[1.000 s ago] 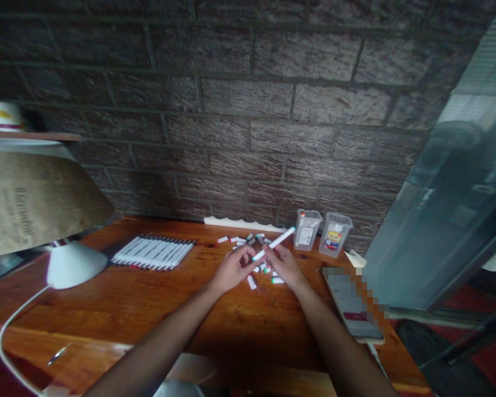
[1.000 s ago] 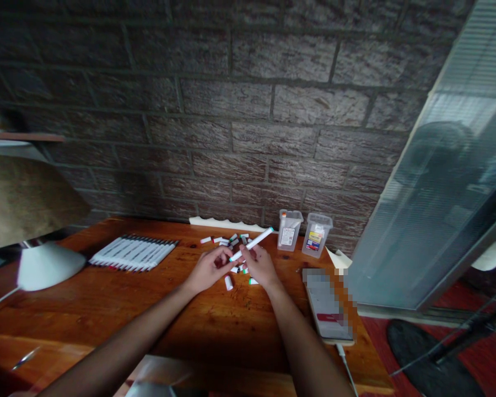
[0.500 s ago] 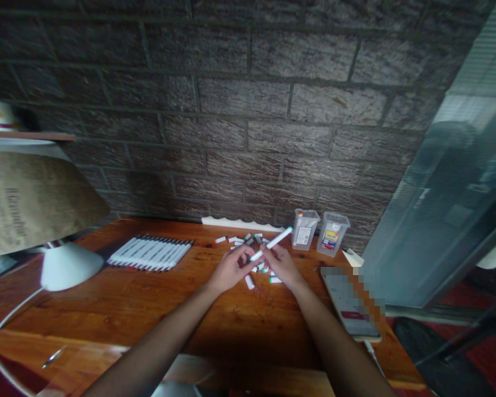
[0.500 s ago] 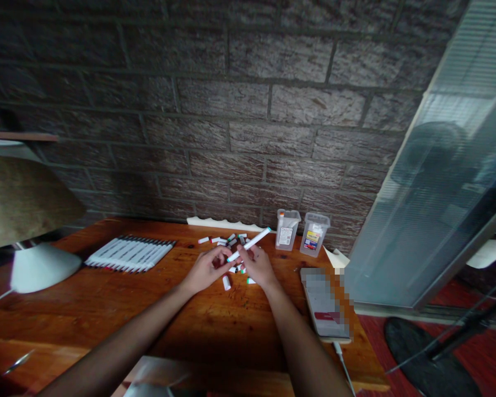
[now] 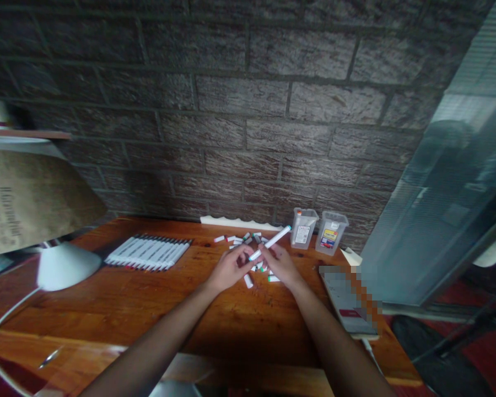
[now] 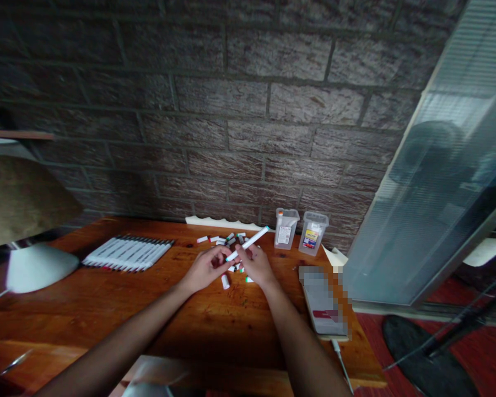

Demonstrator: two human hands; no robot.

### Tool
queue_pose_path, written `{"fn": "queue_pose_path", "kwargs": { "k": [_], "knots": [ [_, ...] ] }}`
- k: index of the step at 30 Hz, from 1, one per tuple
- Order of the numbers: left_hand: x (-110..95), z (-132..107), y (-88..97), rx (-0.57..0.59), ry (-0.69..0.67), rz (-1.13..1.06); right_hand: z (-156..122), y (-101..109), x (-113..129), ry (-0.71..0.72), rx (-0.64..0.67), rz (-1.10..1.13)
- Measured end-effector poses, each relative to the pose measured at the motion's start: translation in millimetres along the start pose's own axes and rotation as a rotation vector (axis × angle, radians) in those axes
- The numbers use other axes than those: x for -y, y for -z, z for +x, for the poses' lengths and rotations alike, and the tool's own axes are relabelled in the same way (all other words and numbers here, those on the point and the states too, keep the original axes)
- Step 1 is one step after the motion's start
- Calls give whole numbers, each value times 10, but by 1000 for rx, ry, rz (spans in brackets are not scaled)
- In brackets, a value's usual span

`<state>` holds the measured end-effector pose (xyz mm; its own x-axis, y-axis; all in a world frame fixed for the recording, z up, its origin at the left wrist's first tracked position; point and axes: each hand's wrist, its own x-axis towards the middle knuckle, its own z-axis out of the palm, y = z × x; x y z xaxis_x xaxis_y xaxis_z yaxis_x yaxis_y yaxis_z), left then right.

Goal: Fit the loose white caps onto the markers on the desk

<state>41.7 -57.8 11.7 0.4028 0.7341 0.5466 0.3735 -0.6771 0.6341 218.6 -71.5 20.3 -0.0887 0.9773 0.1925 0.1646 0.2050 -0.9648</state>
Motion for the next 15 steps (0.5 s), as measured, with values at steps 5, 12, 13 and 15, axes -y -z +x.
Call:
{"fn": "queue_pose_path", "kwargs": {
  "k": [5, 12, 13, 15],
  "knots": [
    [-1, 2, 11, 11, -9, 5, 0, 1, 1, -10, -3, 3],
    [-35, 0, 10, -4, -29, 3, -1, 13, -15, -23, 0, 19],
    [-34, 0, 8, -3, -29, 3, -2, 13, -13, -24, 2, 21],
    [-24, -1, 3, -2, -35, 8, -5, 12, -8, -23, 7, 19]
  ]
}}
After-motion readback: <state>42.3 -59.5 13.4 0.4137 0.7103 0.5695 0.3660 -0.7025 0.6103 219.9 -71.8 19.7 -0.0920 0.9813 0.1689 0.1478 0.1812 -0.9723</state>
